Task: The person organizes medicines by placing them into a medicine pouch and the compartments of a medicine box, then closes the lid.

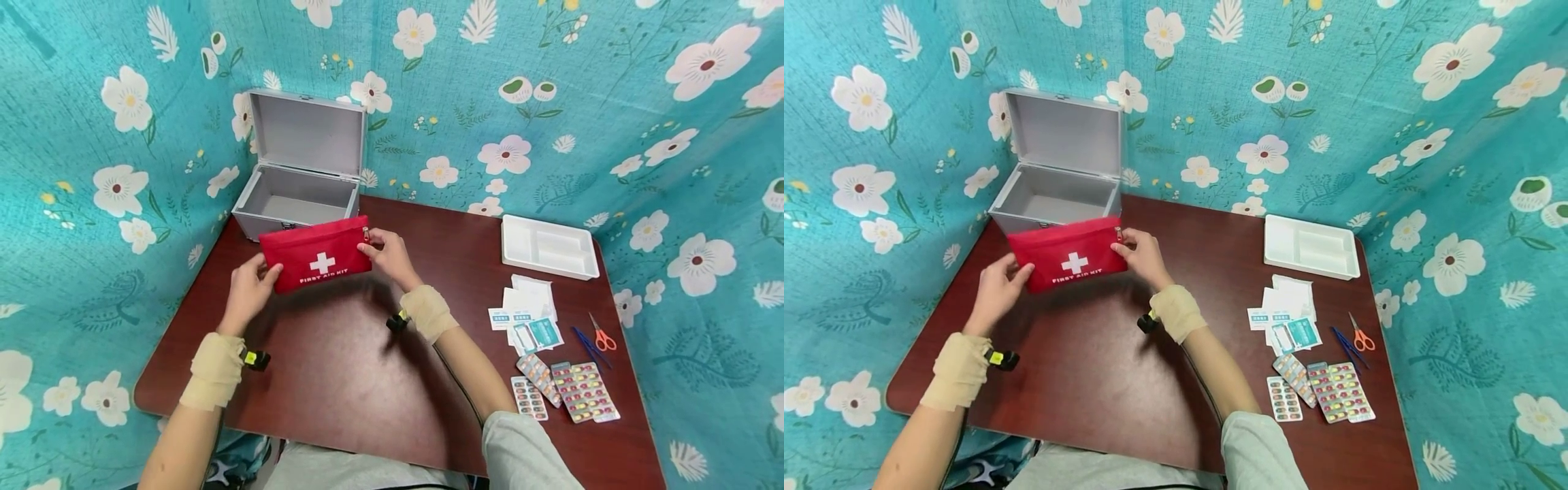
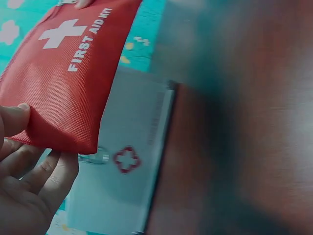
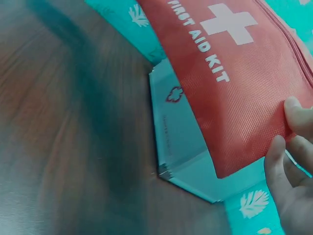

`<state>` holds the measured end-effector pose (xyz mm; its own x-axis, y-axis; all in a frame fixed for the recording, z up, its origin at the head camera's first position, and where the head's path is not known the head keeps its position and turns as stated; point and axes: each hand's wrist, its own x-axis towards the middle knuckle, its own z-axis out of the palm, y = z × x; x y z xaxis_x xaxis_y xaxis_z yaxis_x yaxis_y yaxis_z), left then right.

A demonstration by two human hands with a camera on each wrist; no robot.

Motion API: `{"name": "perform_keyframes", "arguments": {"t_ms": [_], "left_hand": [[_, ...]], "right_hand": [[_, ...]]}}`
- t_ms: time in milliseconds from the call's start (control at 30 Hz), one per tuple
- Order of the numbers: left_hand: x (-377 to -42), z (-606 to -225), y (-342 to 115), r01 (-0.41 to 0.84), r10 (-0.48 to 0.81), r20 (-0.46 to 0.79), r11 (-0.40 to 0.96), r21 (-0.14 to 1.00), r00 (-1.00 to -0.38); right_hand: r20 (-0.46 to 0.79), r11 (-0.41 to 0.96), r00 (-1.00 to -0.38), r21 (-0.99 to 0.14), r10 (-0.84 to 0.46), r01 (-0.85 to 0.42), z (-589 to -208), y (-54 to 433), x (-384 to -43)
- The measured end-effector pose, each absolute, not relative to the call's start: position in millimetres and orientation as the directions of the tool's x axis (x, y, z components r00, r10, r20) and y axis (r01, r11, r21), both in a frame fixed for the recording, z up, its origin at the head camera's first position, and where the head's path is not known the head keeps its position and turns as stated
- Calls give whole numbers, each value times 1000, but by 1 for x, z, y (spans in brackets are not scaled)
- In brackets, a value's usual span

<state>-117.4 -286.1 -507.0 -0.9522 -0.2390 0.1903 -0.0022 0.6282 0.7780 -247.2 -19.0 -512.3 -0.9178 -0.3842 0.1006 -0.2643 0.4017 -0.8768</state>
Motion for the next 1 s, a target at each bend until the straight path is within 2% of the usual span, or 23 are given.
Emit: {"name": "perform_keyframes", "arguments": {"t_ms": [333, 567, 800, 1000], "left_hand": [[-182, -476, -322, -60, -265, 144, 635, 771, -953], [-234, -460, -343, -171, -294, 27, 624, 762, -955], [-277, -455, -357, -175, -162, -86, 697, 696, -983], [-297, -462, -357, -229, -107, -238, 787, 573, -965]], "right_hand": [[88, 498, -915, -816, -393, -292, -493, -49, -281], [48, 577, -931, -773, -363, -264, -475, -76, -313], [-2, 679, -937, -691, -348, -250, -463, -103, -336], [-95, 751, -938, -628, -335, -205, -469, -120, -345]]}}
